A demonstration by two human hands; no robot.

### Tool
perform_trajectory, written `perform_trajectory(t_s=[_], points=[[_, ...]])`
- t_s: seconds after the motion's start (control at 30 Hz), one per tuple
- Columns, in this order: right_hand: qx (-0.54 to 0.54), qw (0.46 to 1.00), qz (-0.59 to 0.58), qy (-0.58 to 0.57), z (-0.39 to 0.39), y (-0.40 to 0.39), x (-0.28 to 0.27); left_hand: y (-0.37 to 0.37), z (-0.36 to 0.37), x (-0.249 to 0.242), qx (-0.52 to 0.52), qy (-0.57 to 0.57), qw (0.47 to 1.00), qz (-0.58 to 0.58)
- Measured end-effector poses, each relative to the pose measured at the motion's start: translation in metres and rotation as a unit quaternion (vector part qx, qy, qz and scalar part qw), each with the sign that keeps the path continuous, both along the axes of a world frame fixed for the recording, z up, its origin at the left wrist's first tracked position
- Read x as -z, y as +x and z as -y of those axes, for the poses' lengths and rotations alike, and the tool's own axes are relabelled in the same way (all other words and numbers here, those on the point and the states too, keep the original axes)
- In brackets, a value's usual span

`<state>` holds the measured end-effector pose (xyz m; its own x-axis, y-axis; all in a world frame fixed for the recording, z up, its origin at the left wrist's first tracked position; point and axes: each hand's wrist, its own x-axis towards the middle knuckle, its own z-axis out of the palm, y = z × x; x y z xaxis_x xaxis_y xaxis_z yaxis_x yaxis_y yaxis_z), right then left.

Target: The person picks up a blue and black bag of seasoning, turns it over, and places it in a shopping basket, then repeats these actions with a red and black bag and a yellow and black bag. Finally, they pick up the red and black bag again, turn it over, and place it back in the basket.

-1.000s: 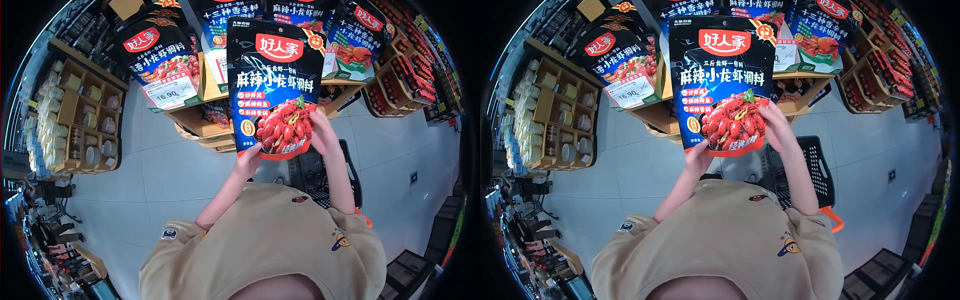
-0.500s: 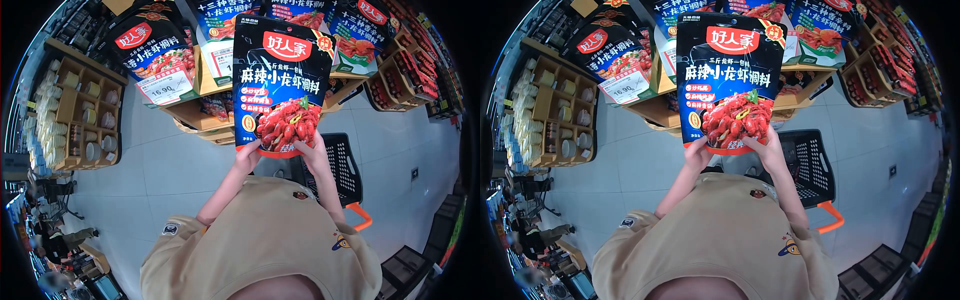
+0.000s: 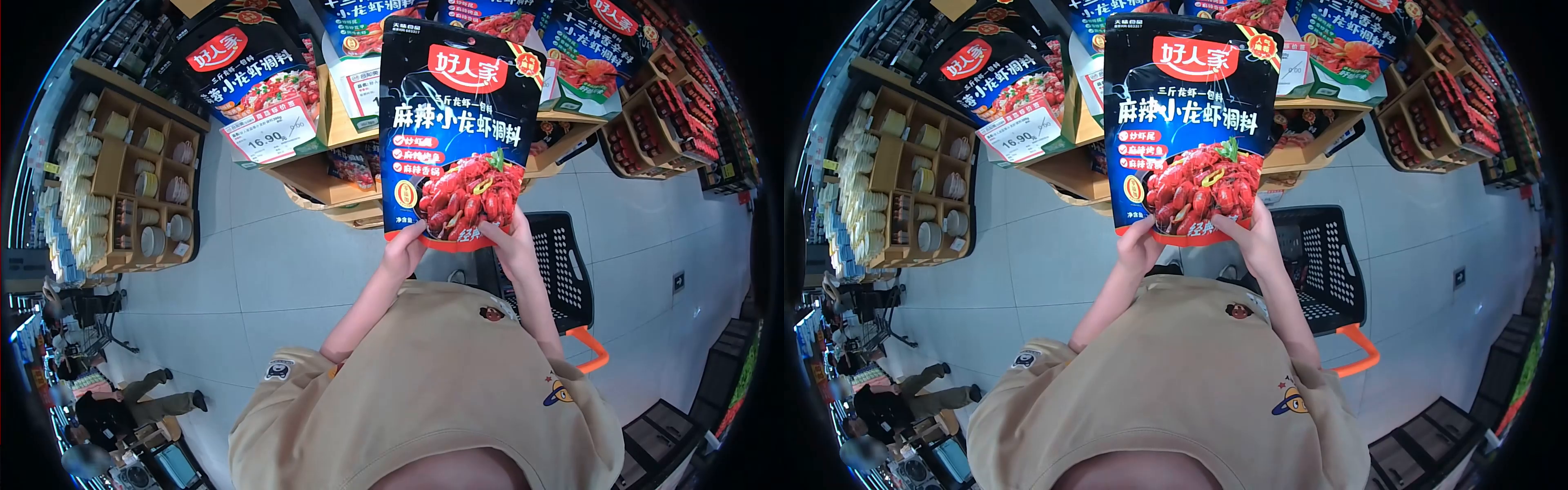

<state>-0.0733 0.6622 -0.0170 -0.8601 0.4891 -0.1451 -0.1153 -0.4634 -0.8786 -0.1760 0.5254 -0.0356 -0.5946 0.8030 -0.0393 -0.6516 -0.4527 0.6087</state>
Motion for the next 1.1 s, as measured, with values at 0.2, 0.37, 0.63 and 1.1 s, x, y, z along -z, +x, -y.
perform_trajectory(t_s=[0.2,0.37,0.63,1.1], points=[[0.095,0.956,0.042,0.275,0.009,0.002,-0.024,0.004,-0.004,-0.004,-0.159,-0.166,0.923,-0.307],[-0.009,0.989,-0.034,0.144,0.031,0.002,-0.020,0.021,-0.013,-0.044,-0.142,-0.239,0.745,-0.606],[0.094,0.980,-0.047,-0.170,-0.003,0.022,-0.005,0.003,-0.001,-0.037,-0.201,-0.205,0.761,-0.582],[-0.124,0.908,-0.291,-0.273,-0.025,0.038,0.030,-0.008,0.007,-0.015,0.020,-0.072,0.981,-0.181]])
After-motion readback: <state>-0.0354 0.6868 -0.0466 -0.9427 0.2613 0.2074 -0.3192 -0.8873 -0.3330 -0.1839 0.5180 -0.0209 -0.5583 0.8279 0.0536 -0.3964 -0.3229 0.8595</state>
